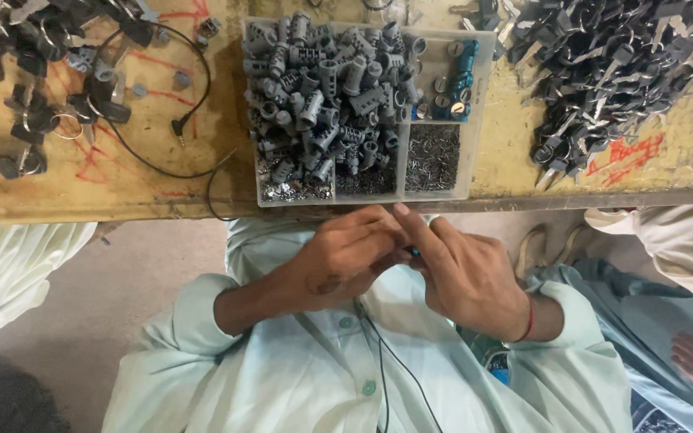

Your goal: The person sits at a workbench assembling small hardware components. They pick gray plastic anchor bodies and metal inserts from a compartment tray, press the parts together by hand to fit them, and place the finished assemblies back into the tray, repeating the cycle continuously.

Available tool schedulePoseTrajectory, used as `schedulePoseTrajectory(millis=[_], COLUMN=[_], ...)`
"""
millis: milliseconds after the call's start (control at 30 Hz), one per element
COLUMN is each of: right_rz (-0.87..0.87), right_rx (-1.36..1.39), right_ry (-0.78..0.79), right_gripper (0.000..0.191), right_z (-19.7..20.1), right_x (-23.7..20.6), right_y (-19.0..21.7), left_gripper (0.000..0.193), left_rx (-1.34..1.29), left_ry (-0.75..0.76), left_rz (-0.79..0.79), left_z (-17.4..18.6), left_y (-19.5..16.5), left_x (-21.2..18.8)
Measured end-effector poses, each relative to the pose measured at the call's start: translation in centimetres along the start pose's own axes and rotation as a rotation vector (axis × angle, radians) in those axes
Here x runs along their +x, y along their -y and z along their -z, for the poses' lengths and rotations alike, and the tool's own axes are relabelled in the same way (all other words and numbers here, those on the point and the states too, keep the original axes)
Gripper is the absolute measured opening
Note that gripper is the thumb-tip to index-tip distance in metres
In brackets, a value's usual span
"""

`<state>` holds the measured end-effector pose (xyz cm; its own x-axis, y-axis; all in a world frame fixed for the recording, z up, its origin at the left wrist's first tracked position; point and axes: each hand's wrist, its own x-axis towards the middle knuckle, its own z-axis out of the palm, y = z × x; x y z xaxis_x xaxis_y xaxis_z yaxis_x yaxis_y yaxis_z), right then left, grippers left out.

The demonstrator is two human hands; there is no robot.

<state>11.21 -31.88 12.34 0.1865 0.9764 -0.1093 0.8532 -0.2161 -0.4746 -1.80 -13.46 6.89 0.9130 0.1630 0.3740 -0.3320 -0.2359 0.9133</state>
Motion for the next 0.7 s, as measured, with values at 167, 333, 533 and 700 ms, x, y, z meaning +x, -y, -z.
schedulePoseTrajectory(millis=[167, 333, 533, 700], right_rz=[-0.32, -0.386, -0.608, -0.211], right_rx=[0.428, -0.383, 0.341, -0.255], right_ry=[-0.272, -0.479, -0.107, -0.05], right_gripper=[0.064, 0.056, 0.014, 0.013], right_z=[-0.3, -1.8, -1.4, -3.4], right_x=[-0.2, 2.5, 3.4, 7.1], right_y=[-2.9, -6.8, -3.3, -2.1], left_gripper=[0.057, 0.023, 0.04, 0.043], left_rx=[-0.004, 0.558, 0.928, 1.092], left_ry=[-0.061, -0.145, 0.143, 0.302], left_rz=[0.172, 0.339, 0.435, 0.363], left_z=[0.1, 4.7, 6.0, 6.2], left_y=[-0.7, -1.9, -0.9, -0.6], left_x=[0.9, -1.5, -2.7, -2.4])
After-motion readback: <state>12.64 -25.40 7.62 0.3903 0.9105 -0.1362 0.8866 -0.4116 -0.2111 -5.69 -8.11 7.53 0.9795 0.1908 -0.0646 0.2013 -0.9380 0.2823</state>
